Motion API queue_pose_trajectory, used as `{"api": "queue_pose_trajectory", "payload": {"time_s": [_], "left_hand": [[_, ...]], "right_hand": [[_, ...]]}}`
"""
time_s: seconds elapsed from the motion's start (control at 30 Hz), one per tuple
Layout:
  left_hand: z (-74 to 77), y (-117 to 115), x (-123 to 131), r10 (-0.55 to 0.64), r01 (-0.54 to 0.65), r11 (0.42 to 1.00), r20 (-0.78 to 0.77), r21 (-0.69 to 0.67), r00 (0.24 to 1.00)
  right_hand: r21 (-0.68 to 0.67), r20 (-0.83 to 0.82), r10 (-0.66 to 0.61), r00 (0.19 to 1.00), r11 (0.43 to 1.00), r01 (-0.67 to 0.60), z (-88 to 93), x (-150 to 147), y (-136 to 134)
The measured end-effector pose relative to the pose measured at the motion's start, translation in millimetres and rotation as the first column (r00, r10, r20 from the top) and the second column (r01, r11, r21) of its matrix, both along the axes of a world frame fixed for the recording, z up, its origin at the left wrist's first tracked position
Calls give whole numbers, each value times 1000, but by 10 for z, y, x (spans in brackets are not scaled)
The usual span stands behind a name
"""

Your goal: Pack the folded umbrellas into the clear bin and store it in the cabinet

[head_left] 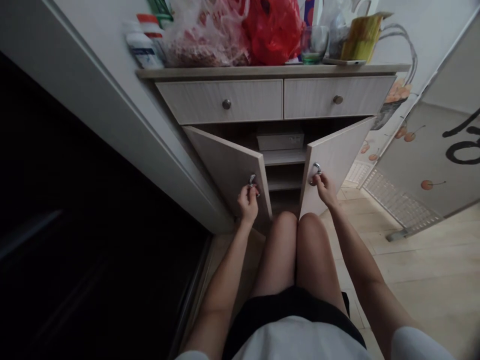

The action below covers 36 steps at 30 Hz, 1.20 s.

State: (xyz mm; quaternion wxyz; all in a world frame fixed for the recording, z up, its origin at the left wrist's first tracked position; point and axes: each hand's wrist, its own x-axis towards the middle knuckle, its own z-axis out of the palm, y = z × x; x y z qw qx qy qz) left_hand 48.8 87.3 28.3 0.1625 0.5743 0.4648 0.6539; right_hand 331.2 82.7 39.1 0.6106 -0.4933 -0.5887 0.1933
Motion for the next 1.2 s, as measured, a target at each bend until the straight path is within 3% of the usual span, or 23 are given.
{"api": "queue_pose_trajectory", "payload": {"time_s": [0.17, 0.33, 0.43, 0.57, 0.73, 1.03, 1.13, 1.2], "left_hand": [[-40, -397, -474, 179, -182, 983, 116, 14, 977], [-47, -637, -1074, 432, -437, 899, 218, -26, 875], [2, -723, -1468, 507, -512, 856, 306, -69, 806], [102, -781, -1853, 522, -529, 843, 394, -100, 757], [202, -803, -2011, 505, -503, 854, 437, -130, 744], [338, -763, -2208, 514, -472, 854, 502, -221, 695], [371, -751, -2313, 516, -451, 856, 455, -252, 726], [364, -786, -2317, 536, -474, 843, 341, -254, 772]], "right_hand": [[25, -26, -96, 995, 995, 96, -46, 335, -489], [14, -81, -225, 971, 974, 227, -94, 601, -849], [19, -90, -393, 915, 918, 396, -173, 836, -1025], [36, -125, -606, 785, 788, 614, -289, 1278, -1191], [3, -318, -668, 673, 709, 705, -321, 1813, -1293], [-64, -408, -654, 637, 716, 695, -288, 2462, -1366], [-86, -379, -643, 666, 740, 667, -233, 2566, -1387], [-75, -339, -632, 697, 757, 649, -184, 2549, -1416]]}}
